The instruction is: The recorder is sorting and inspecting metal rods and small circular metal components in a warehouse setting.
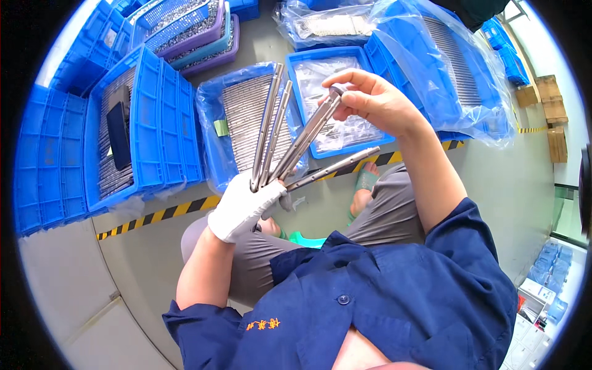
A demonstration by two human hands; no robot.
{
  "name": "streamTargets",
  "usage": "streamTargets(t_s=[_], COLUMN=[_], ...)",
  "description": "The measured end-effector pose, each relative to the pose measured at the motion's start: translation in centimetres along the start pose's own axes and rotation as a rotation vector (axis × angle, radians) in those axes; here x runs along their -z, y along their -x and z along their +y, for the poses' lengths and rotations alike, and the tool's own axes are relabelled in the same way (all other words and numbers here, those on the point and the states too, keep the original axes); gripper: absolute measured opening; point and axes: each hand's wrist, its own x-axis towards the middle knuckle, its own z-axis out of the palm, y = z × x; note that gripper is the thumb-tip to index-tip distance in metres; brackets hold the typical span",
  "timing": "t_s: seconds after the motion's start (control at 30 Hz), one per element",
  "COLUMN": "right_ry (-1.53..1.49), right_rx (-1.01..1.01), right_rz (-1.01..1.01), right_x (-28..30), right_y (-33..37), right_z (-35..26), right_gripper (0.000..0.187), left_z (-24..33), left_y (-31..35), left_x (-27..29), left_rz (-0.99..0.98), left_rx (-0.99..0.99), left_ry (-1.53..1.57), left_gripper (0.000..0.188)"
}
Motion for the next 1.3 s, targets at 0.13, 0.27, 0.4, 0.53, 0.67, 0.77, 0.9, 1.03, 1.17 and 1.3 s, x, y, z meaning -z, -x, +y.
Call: streamTargets(t_s=[0.13,0.27,0.4,0.53,0.67,0.77,0.9,1.03,1.17,1.3], right_ry=[-0.069,0.013,0.173,0.077,0.069,0.172,0.083,0.037,0.052,0.199], right_rx=[-0.011,0.012,-0.037,-0.046,-0.069,-0.013,0.117,0.129,0.136,0.077], right_rz=[-0.041,-0.078,-0.058,-0.105,-0.021,-0.033,0.054,-0.068,-0.124,-0.129], right_x=[0.0,0.2,0.4,-0.3,-0.6,0.2,1.3,-0.2,-0.1,-0.1], right_y=[0.3,0.2,0.4,0.5,0.4,0.5,0.5,0.3,0.6,0.9], right_z=[-0.3,-0.7,-1.4,-0.1,0.2,-1.2,-0.8,-0.3,-0.8,-1.6], right_gripper=[0.044,0.042,0.04,0.031,0.03,0.028,0.038,0.039,0.038,0.035], left_z=[1.2,1.4,1.7,1.2,0.9,1.6,1.0,0.8,0.6,0.6], left_y=[0.3,0.3,0.5,0.4,0.2,0.4,0.3,0.2,0.1,0.0], left_x=[0.1,0.5,0.1,0.1,0.2,0.3,0.3,0.3,0.0,-0.2], left_rz=[-0.017,-0.081,-0.069,-0.07,-0.055,-0.07,-0.079,-0.093,-0.084,-0.08], left_rx=[0.076,0.152,0.154,0.109,0.084,0.133,0.087,0.102,0.083,0.1], left_ry=[0.028,0.099,0.094,0.09,0.093,0.065,0.064,0.051,0.079,0.014], left_gripper=[0.034,0.033,0.031,0.033,0.037,0.028,0.028,0.029,0.04,0.036])
